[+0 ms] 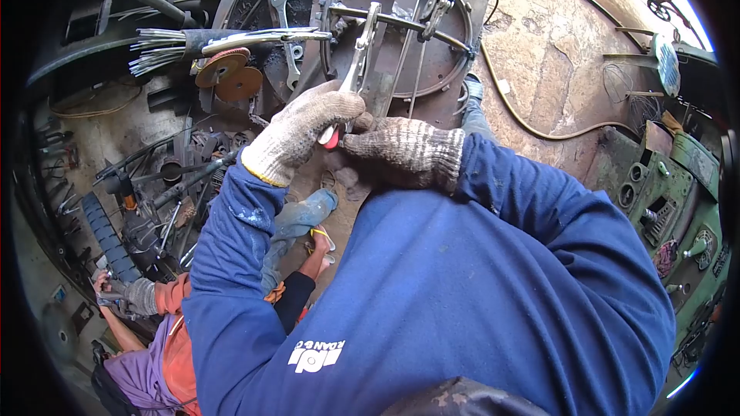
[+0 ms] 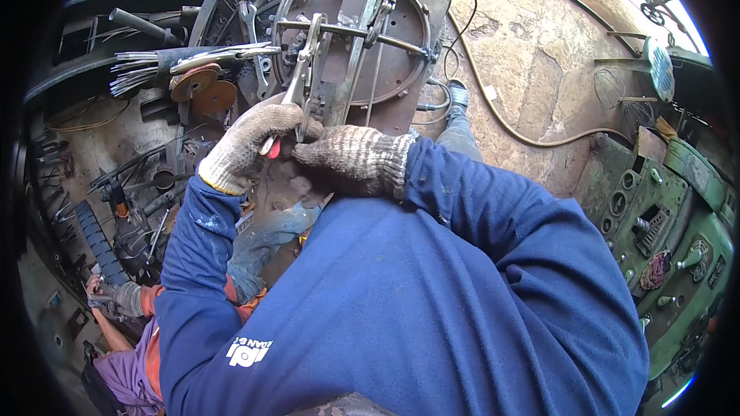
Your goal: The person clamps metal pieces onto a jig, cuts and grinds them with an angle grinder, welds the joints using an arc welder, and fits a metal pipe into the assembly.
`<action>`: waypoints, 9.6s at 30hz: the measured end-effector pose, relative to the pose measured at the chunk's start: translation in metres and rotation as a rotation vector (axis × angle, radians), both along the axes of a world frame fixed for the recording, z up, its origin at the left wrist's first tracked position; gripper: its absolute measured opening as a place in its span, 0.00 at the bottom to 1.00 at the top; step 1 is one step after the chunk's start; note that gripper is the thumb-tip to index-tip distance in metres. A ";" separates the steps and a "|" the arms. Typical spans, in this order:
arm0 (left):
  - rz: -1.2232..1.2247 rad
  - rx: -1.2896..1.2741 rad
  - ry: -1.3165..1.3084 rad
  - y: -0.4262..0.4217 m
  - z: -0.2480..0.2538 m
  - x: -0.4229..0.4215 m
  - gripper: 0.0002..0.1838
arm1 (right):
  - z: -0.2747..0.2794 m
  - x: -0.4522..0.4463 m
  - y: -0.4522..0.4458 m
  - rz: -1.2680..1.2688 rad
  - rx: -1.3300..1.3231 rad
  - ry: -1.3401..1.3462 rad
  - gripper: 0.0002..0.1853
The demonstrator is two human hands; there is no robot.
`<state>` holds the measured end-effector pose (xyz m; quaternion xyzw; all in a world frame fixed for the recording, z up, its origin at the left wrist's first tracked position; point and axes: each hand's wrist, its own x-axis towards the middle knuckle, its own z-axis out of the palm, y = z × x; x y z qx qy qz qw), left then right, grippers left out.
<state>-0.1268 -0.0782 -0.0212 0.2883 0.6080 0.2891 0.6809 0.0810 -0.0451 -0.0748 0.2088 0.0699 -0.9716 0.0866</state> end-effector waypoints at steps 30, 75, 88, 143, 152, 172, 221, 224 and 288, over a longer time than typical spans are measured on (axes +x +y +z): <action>-0.020 0.102 -0.120 0.010 0.030 0.000 0.14 | -0.001 -0.024 -0.026 -0.271 0.676 -0.006 0.26; 0.006 -0.090 0.109 0.019 0.023 0.023 0.21 | 0.007 -0.042 -0.014 -0.410 0.544 0.018 0.46; -0.184 -0.099 0.215 0.031 0.023 0.016 0.23 | -0.013 -0.043 -0.019 -0.229 0.845 0.086 0.53; 0.128 -0.187 -0.185 0.018 0.031 0.029 0.15 | 0.008 0.000 0.001 0.055 0.766 0.092 0.22; 0.135 -0.151 -0.152 0.012 0.023 0.023 0.15 | 0.005 -0.005 -0.002 -0.011 0.669 -0.086 0.26; 0.105 -0.053 -0.145 0.013 0.018 0.020 0.15 | 0.001 -0.007 -0.010 -0.205 0.375 0.191 0.23; 0.056 0.067 0.390 0.002 0.038 0.048 0.33 | 0.032 0.081 0.043 0.048 0.847 -0.138 0.32; 0.062 0.013 0.450 0.001 0.034 0.057 0.33 | 0.036 0.116 0.056 -0.075 0.760 -0.135 0.28; 0.223 -0.330 1.154 0.051 0.045 0.124 0.20 | -0.288 0.323 0.385 0.272 0.502 -0.849 0.13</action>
